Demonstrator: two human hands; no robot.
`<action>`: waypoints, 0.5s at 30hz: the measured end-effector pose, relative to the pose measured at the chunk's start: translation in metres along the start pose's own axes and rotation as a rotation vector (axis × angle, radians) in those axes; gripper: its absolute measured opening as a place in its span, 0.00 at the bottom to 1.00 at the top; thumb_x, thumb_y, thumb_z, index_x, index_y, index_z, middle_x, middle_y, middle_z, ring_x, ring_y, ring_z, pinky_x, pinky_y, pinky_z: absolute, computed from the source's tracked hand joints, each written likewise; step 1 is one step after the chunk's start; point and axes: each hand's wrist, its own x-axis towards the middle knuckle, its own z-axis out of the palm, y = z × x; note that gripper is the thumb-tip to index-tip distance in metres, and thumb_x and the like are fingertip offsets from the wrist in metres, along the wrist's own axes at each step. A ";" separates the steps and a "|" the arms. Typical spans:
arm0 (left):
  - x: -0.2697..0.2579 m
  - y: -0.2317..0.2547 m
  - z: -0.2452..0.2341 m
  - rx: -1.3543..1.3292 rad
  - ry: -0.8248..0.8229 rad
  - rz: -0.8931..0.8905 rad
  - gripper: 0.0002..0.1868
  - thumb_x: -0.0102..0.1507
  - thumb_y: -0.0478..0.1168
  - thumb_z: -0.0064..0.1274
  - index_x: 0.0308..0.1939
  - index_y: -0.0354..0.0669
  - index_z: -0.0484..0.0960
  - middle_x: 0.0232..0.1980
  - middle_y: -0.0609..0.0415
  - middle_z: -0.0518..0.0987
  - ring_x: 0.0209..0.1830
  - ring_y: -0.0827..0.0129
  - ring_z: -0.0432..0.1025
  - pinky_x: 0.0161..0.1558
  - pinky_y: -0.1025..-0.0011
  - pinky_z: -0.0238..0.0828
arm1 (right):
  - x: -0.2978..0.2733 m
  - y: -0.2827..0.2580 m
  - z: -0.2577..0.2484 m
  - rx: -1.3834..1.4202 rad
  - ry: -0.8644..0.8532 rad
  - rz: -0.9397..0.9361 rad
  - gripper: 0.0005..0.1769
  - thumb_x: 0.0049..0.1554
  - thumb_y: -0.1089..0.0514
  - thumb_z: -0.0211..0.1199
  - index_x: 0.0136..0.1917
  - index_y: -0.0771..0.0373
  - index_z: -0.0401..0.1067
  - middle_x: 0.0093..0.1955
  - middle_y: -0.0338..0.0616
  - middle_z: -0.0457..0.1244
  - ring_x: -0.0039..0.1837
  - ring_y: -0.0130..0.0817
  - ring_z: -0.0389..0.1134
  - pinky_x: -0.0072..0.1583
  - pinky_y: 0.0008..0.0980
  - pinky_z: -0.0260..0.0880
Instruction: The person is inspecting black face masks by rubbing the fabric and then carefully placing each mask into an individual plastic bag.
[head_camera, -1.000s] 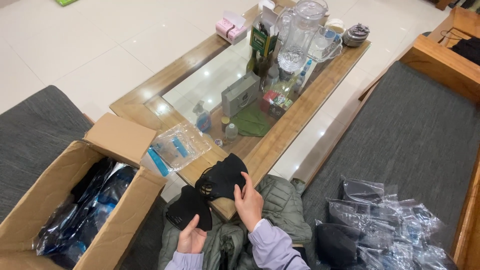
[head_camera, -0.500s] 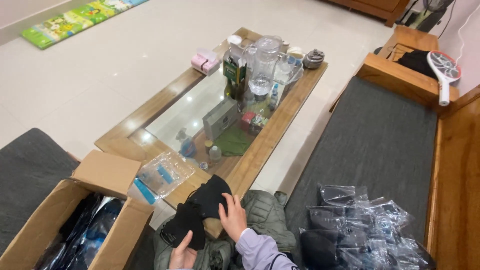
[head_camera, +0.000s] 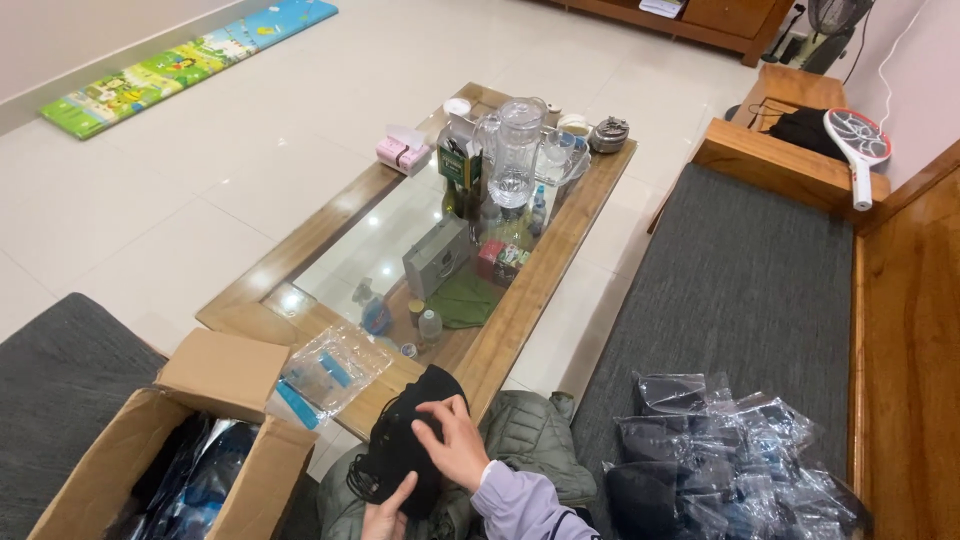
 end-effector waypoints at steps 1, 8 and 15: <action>0.002 -0.001 -0.001 0.001 -0.002 0.001 0.32 0.59 0.18 0.53 0.69 0.31 0.74 0.64 0.37 0.78 0.60 0.48 0.72 0.60 0.56 0.67 | -0.001 0.002 0.003 0.001 0.002 -0.001 0.18 0.59 0.48 0.61 0.60 0.55 0.75 0.53 0.38 0.56 0.40 0.28 0.60 0.44 0.27 0.65; 0.010 -0.010 -0.006 0.055 -0.011 0.059 0.30 0.58 0.17 0.55 0.66 0.24 0.74 0.59 0.32 0.79 0.55 0.47 0.74 0.57 0.54 0.70 | -0.010 -0.007 0.007 -0.278 0.046 -0.263 0.16 0.53 0.55 0.67 0.55 0.55 0.78 0.58 0.44 0.57 0.54 0.40 0.63 0.50 0.34 0.69; 0.028 -0.023 -0.022 0.006 -0.069 0.113 0.31 0.59 0.18 0.55 0.67 0.28 0.74 0.61 0.34 0.79 0.57 0.47 0.74 0.57 0.56 0.70 | -0.032 -0.022 0.005 -0.327 0.072 -0.381 0.08 0.53 0.60 0.64 0.48 0.60 0.75 0.48 0.44 0.56 0.48 0.40 0.59 0.44 0.35 0.65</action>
